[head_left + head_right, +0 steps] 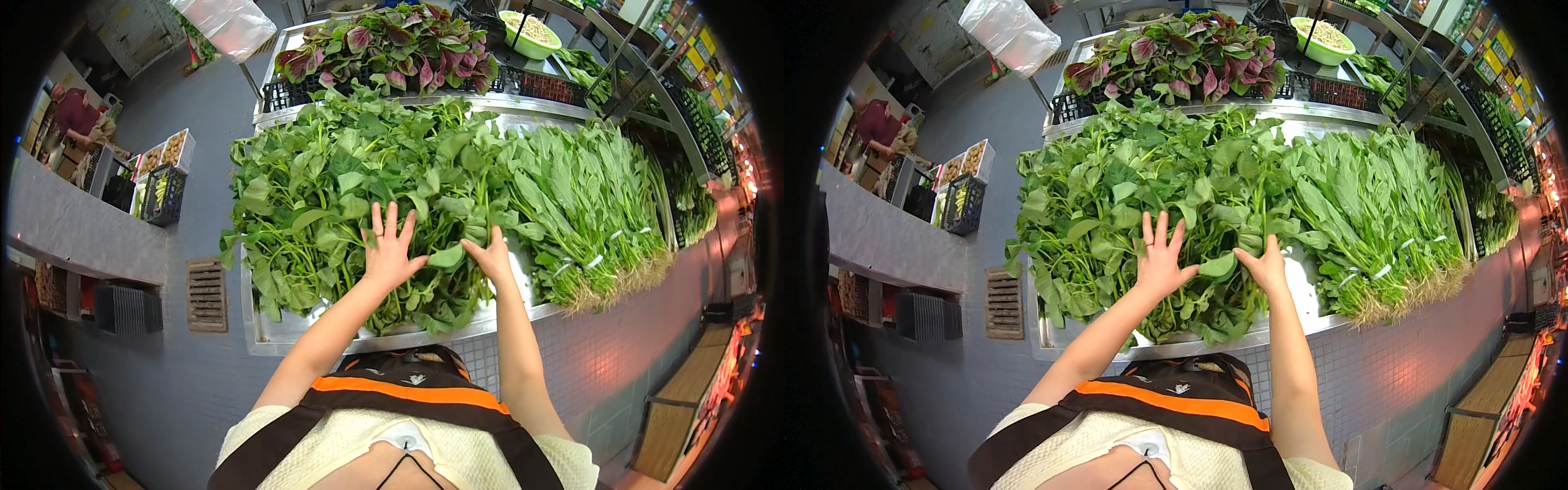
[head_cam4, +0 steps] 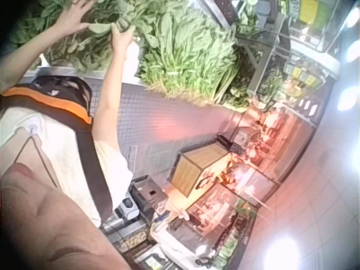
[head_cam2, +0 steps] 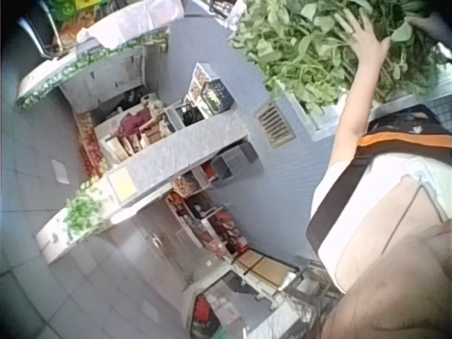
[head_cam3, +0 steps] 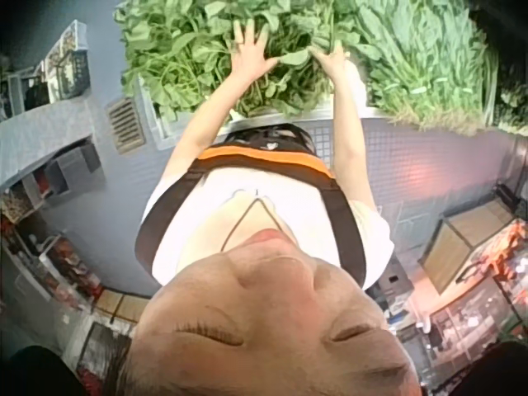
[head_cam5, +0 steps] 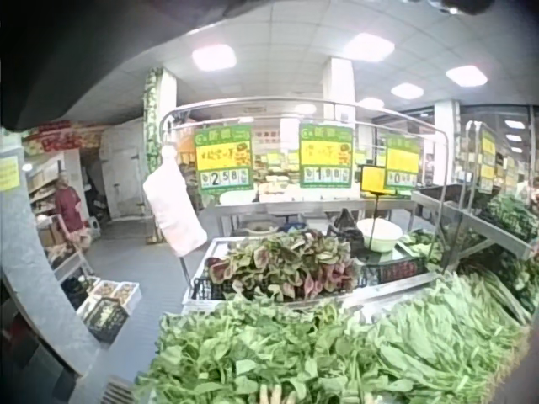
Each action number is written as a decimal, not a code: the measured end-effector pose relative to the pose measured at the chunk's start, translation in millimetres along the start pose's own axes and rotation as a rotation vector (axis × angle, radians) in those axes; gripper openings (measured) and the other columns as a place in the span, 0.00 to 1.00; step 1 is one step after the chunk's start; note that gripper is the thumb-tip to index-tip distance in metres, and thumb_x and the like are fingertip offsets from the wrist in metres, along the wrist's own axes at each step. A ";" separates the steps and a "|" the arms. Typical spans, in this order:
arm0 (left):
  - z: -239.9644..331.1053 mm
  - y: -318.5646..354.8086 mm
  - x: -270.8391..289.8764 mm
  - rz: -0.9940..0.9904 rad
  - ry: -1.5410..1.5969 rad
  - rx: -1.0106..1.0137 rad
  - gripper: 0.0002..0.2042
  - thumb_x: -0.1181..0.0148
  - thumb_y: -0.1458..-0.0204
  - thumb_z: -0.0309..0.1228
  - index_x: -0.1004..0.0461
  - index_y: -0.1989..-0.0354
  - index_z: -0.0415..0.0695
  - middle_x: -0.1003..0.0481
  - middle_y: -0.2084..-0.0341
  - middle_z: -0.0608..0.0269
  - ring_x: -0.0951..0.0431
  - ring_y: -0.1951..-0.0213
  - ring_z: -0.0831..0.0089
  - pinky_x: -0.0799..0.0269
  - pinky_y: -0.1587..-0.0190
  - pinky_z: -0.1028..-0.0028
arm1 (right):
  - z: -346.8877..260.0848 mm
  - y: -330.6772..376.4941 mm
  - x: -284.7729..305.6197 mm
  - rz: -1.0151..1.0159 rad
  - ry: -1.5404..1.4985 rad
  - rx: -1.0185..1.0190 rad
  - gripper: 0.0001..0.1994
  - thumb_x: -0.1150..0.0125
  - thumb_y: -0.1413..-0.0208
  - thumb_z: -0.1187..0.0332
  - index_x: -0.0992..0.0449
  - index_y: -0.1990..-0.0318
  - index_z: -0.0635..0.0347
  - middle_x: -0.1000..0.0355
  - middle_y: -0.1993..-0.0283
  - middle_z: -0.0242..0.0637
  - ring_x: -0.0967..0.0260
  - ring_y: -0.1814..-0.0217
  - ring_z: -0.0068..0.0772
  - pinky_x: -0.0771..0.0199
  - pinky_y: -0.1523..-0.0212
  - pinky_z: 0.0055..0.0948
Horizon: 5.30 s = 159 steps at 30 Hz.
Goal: The person sweeps debris from the floor into a dustpan using a broom and dustpan, then arranges leafy vegetables on a display shelf. Finally, the person uses a spray bottle to mist the vegetables with water.
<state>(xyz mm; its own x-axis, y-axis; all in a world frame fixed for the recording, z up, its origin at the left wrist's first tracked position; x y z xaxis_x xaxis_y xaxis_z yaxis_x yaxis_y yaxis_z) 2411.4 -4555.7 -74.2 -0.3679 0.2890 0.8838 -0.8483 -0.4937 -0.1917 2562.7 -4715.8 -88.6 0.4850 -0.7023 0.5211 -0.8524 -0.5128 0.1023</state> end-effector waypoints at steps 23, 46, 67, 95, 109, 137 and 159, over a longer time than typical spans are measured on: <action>10.6 -26.5 -42.0 -0.009 -0.259 -0.067 0.38 0.33 0.70 0.37 0.42 0.44 0.57 0.52 0.39 0.58 0.56 0.37 0.55 0.53 0.46 0.41 | -38.4 -26.4 110.9 0.301 0.188 0.136 0.39 0.38 0.67 0.79 0.45 0.40 0.57 0.34 0.49 0.45 0.32 0.54 0.33 0.33 0.53 0.26; -64.8 81.1 50.2 0.189 0.454 0.137 0.32 0.43 0.55 0.44 0.44 0.43 0.40 0.47 0.42 0.47 0.46 0.41 0.54 0.50 0.42 0.64 | -92.8 30.9 -92.0 0.043 0.377 0.304 0.52 0.31 0.66 0.59 0.63 0.37 0.62 0.60 0.37 0.59 0.59 0.37 0.58 0.55 0.39 0.45; -0.2 -4.7 -26.8 -0.013 -0.116 0.135 0.36 0.48 0.55 0.53 0.51 0.39 0.52 0.58 0.37 0.53 0.65 0.36 0.56 0.65 0.42 0.46 | 65.7 -51.3 -1.5 0.155 -0.016 -0.161 0.34 0.48 0.51 0.57 0.50 0.40 0.68 0.51 0.38 0.56 0.55 0.35 0.47 0.53 0.38 0.36; 8.2 249.7 -114.5 -1.226 0.111 -0.450 0.20 0.43 0.55 0.41 0.31 0.57 0.41 0.29 0.60 0.52 0.29 0.58 0.55 0.33 0.56 0.66 | 298.6 293.9 44.9 0.715 -0.439 -0.481 0.11 0.53 0.51 0.77 0.30 0.59 0.63 0.28 0.68 0.34 0.32 0.65 0.22 0.33 0.62 0.21; -354.5 519.1 -61.7 -0.880 0.329 0.892 0.17 0.48 0.53 0.45 0.31 0.73 0.40 0.32 0.87 0.62 0.33 0.84 0.70 0.37 0.81 0.69 | 324.5 589.5 -144.6 0.100 0.140 -0.921 0.14 0.42 0.62 0.61 0.24 0.67 0.56 0.26 0.67 0.41 0.29 0.63 0.40 0.30 0.60 0.33; -492.8 929.2 88.2 -0.469 0.799 1.346 0.15 0.45 0.51 0.39 0.29 0.74 0.36 0.29 0.84 0.63 0.30 0.79 0.74 0.35 0.77 0.71 | 227.4 693.8 -302.0 -0.746 0.842 -0.477 0.16 0.50 0.57 0.60 0.25 0.64 0.59 0.30 0.60 0.50 0.33 0.56 0.49 0.33 0.55 0.37; -714.5 748.3 99.1 -0.351 0.966 1.636 0.29 0.57 0.49 0.54 0.33 0.55 0.35 0.29 0.62 0.50 0.30 0.58 0.61 0.37 0.54 0.65 | 21.7 237.0 -738.3 -0.551 -0.010 -0.760 0.08 0.49 0.50 0.65 0.27 0.66 0.56 0.31 0.73 0.29 0.34 0.73 0.21 0.34 0.75 0.28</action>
<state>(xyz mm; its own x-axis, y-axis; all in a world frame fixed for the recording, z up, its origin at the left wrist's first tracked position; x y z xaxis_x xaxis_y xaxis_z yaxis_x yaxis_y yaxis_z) 1468.0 -4310.4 -435.0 -0.8263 0.5338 0.1795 -0.0059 -0.3268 0.9451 2006.9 -4329.6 -467.5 0.8567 -0.4630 0.2274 -0.3995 -0.3168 0.8603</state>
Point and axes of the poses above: each hand's wrist, its own y-axis away from the middle knuckle, its own x-axis out of the back of the hand, z = x × y, the point moved 3 cm from there along -y, towards the middle knuckle
